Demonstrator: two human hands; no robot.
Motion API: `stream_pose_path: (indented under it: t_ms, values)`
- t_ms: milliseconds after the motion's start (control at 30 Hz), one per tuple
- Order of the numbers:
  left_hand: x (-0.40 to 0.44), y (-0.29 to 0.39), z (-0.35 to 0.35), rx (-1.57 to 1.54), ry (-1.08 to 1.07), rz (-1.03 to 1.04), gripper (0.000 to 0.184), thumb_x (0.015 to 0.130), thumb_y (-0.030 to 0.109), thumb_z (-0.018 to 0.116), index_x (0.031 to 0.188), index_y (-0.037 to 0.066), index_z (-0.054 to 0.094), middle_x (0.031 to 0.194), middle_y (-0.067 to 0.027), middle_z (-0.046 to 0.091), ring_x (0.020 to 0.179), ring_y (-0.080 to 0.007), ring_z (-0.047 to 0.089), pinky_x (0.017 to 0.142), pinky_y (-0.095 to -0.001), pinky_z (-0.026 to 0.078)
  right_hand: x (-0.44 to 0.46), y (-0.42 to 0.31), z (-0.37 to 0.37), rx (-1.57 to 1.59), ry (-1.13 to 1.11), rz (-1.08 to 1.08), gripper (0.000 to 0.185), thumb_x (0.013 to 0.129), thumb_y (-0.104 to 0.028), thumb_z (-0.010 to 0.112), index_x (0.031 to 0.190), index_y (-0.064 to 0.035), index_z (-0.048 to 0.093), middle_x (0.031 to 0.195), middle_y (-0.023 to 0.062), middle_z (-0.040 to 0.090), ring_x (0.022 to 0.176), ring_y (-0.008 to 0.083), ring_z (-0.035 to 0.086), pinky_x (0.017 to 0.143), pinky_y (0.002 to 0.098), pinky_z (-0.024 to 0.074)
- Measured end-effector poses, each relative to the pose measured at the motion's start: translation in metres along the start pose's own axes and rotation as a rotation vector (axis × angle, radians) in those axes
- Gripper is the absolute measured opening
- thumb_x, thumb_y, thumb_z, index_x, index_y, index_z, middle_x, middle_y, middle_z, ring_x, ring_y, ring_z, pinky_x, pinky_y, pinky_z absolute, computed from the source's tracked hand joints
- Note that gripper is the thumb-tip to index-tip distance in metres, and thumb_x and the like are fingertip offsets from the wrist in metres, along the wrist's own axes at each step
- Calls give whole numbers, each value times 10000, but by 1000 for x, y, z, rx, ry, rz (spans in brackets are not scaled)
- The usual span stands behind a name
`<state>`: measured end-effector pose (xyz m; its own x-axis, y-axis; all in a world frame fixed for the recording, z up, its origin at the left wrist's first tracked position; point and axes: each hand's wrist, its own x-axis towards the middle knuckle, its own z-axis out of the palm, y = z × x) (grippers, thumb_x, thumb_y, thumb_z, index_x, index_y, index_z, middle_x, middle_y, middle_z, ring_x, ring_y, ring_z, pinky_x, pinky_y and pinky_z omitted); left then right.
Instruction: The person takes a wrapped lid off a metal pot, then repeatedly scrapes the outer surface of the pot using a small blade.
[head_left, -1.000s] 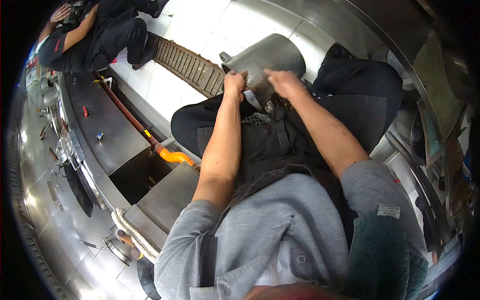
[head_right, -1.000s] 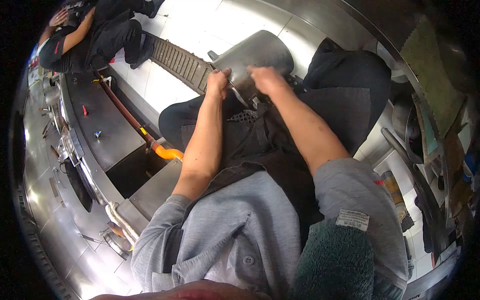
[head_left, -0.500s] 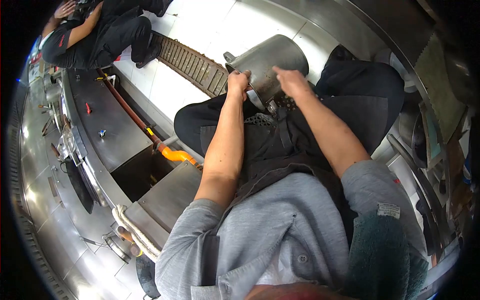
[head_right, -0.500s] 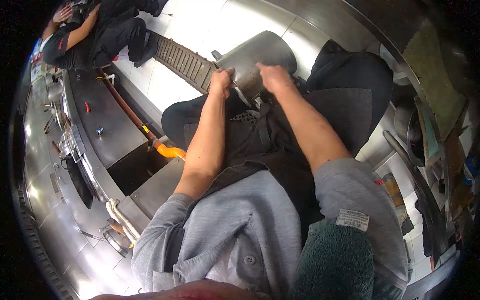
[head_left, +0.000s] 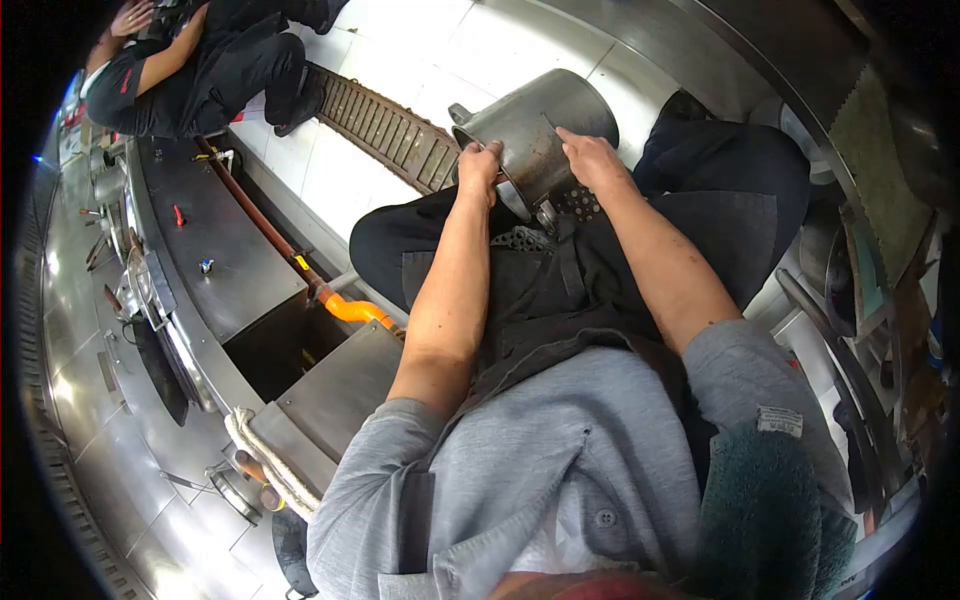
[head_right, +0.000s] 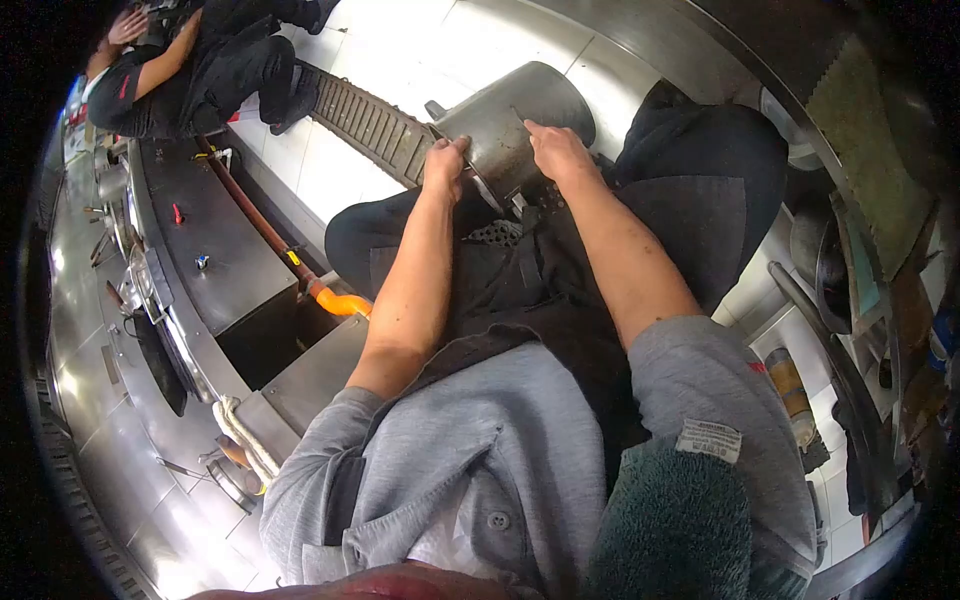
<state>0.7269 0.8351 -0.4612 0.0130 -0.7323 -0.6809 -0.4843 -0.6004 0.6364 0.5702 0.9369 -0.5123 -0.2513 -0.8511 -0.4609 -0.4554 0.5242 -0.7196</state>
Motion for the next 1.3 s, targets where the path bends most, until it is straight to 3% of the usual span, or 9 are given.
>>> stream_pose_path:
  t_ms: [267, 333, 467, 600, 767, 900, 1000, 1133, 1300]
  values:
    - [-16, -21, 3, 27, -65, 93, 259, 838, 97, 606, 1064, -15, 546, 910, -124, 638, 719, -209, 606, 538, -325, 477, -9, -27, 11, -67, -64, -251, 355, 917, -195, 486, 1264, -143, 541, 1055, 223, 610, 992, 380, 587, 868, 449, 470]
    - [-13, -17, 1, 235, -78, 86, 253, 882, 117, 565, 1101, -3, 526, 961, -105, 629, 788, -211, 612, 569, -312, 505, -20, -34, 11, 10, -86, -232, 362, 924, -193, 450, 1277, -185, 529, 1092, 195, 615, 1009, 380, 586, 909, 449, 463]
    - [-7, -24, 1, 165, -89, 108, 251, 880, 113, 567, 1080, -32, 527, 942, -123, 626, 755, -208, 611, 558, -308, 506, 1, -1, 4, 77, 84, -145, 352, 926, -231, 472, 1255, -133, 547, 1068, 222, 605, 1004, 377, 586, 912, 435, 457]
    - [-2, -24, 3, 179, -90, 116, 258, 880, 109, 567, 1091, -33, 521, 942, -129, 625, 760, -212, 615, 565, -319, 509, -11, -23, 4, 1, -29, -250, 353, 920, -212, 471, 1254, -130, 550, 1073, 218, 604, 996, 387, 578, 905, 437, 453]
    - [11, -27, -5, 155, -83, 101, 264, 885, 106, 567, 1107, -27, 513, 929, -121, 626, 765, -224, 624, 576, -337, 507, -8, -11, 0, 103, 13, -106, 343, 910, -215, 483, 1238, -158, 568, 1109, 196, 602, 1027, 372, 573, 910, 426, 453]
    - [18, -26, -8, 128, -17, 123, 215, 840, 131, 613, 969, -32, 559, 765, -115, 618, 568, -183, 563, 480, -321, 439, -7, -17, 3, -45, -54, -175, 366, 930, -196, 452, 1290, -184, 520, 1094, 185, 616, 1005, 375, 591, 905, 444, 470]
    - [15, -13, -10, 246, -10, 47, 218, 885, 112, 566, 1061, -15, 551, 880, -105, 623, 704, -199, 598, 576, -320, 505, -17, -25, 12, 17, -71, -246, 362, 930, -203, 453, 1283, -182, 527, 1110, 188, 611, 1013, 378, 584, 930, 430, 453]
    - [20, -18, -9, 142, -39, 67, 220, 884, 106, 564, 1061, -25, 551, 893, -104, 622, 694, -191, 604, 541, -310, 507, -3, -11, -1, 77, 8, -107, 356, 930, -200, 460, 1275, -161, 535, 1133, 179, 603, 1053, 352, 571, 936, 427, 447]
    - [30, -22, -12, 144, -63, 81, 234, 884, 106, 566, 1067, -39, 549, 901, -112, 624, 716, -199, 617, 553, -328, 519, -7, -27, 11, -9, -83, -206, 357, 932, -231, 473, 1282, -186, 529, 1123, 189, 603, 1053, 359, 567, 936, 414, 446]
